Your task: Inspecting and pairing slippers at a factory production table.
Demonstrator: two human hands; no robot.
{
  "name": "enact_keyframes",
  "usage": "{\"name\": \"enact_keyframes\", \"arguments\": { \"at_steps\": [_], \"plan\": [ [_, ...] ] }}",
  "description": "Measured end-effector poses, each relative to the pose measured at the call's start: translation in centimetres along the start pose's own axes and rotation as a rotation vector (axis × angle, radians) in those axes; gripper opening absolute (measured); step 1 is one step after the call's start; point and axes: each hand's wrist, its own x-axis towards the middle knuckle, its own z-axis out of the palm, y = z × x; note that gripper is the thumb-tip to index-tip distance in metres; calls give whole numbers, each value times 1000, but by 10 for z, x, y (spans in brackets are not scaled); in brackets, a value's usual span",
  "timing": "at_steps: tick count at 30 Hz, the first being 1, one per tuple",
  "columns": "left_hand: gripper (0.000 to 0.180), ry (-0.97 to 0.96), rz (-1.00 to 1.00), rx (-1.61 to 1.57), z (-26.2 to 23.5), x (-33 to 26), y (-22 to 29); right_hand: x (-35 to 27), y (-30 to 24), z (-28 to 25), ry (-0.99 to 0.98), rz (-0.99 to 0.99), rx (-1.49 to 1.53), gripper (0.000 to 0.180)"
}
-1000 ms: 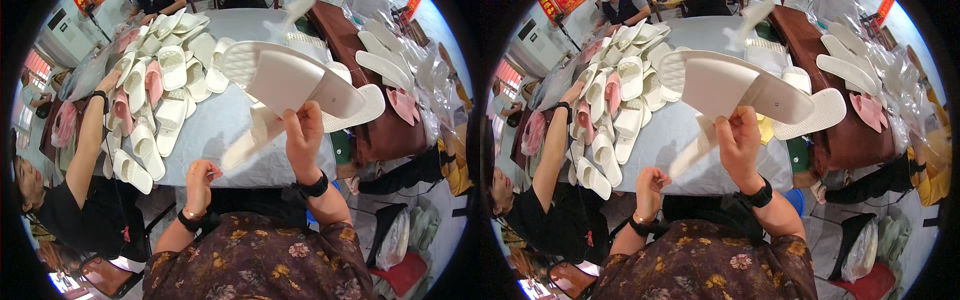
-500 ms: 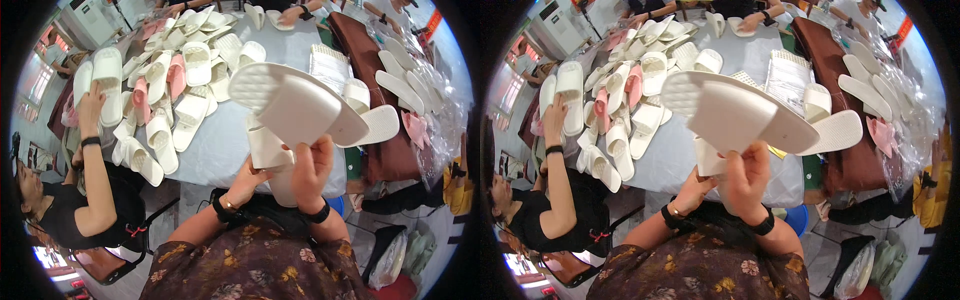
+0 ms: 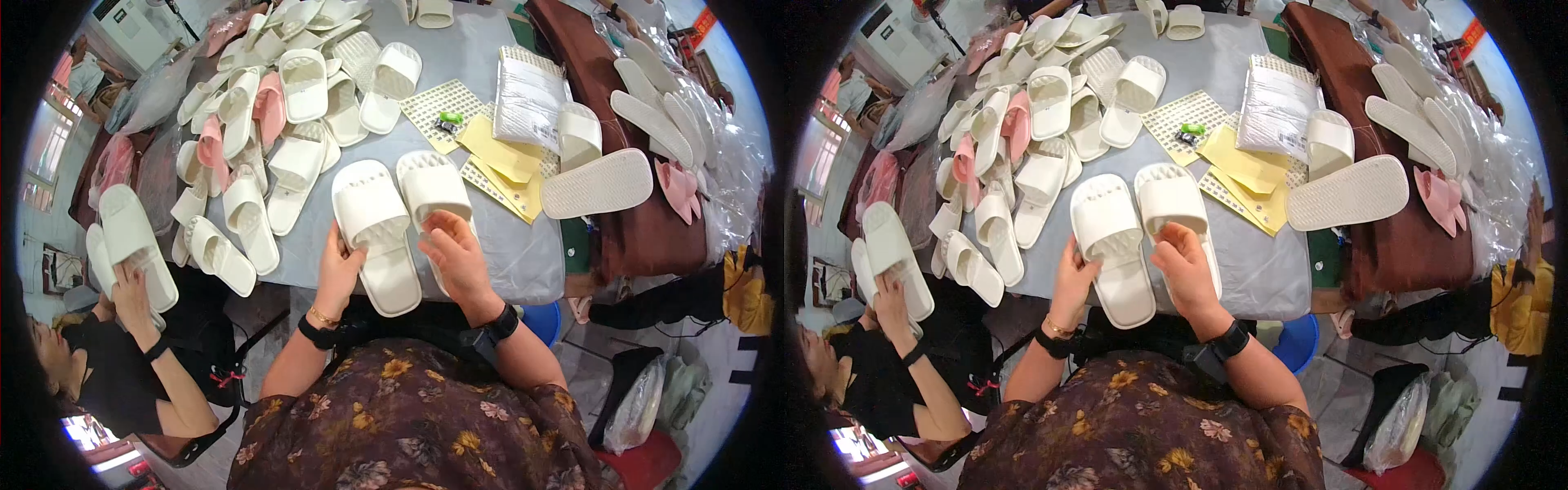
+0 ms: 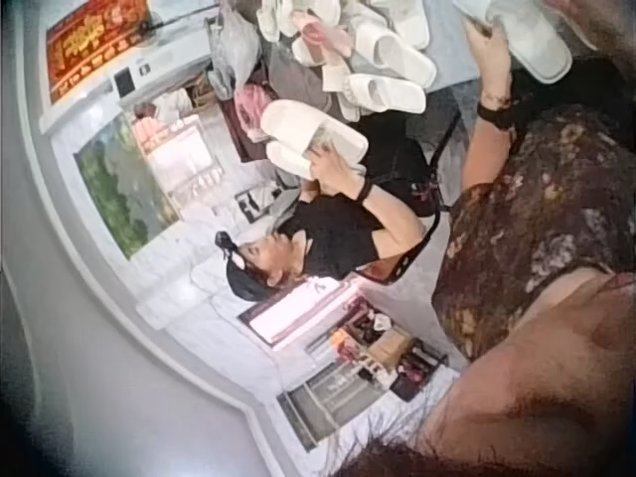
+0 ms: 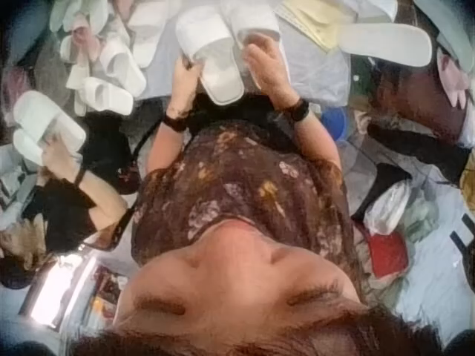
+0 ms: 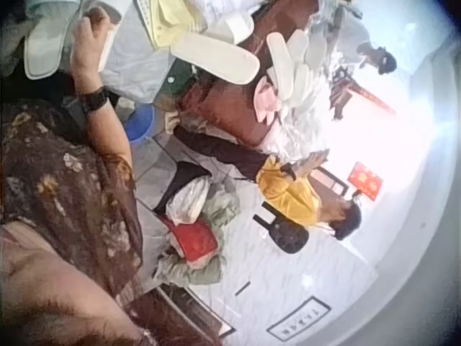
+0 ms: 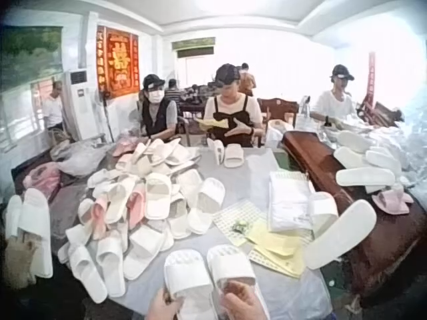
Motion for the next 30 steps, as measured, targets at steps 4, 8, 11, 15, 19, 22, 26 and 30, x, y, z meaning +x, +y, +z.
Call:
{"name": "enact_keyframes", "arguments": {
  "at_steps": [4,8,11,15,19,22,26,30],
  "plan": [
    [69,92,86,67,-5,-1,-12,3,0,-12,-91,75,-152,48],
    [75,128,176,568,5,2,-12,16,0,-15,-195,-59,-489,52],
    [77,158,221,574,12,7,-20,28,1,-14,-252,-156,-673,48],
    [78,258,377,949,18,1,-15,41,-7,-20,-318,-144,-739,42],
    [65,290,674,1030,35,-16,4,33,-6,-35,-215,-260,-725,33],
    [52,-53,779,1008,32,-18,2,27,-14,-54,-138,-125,-646,26],
    [48,-296,793,980,54,-13,8,32,-29,-89,131,-426,-902,17],
    [56,-388,768,1121,64,-13,8,37,-50,-121,400,-643,-1152,14]
  ]
}}
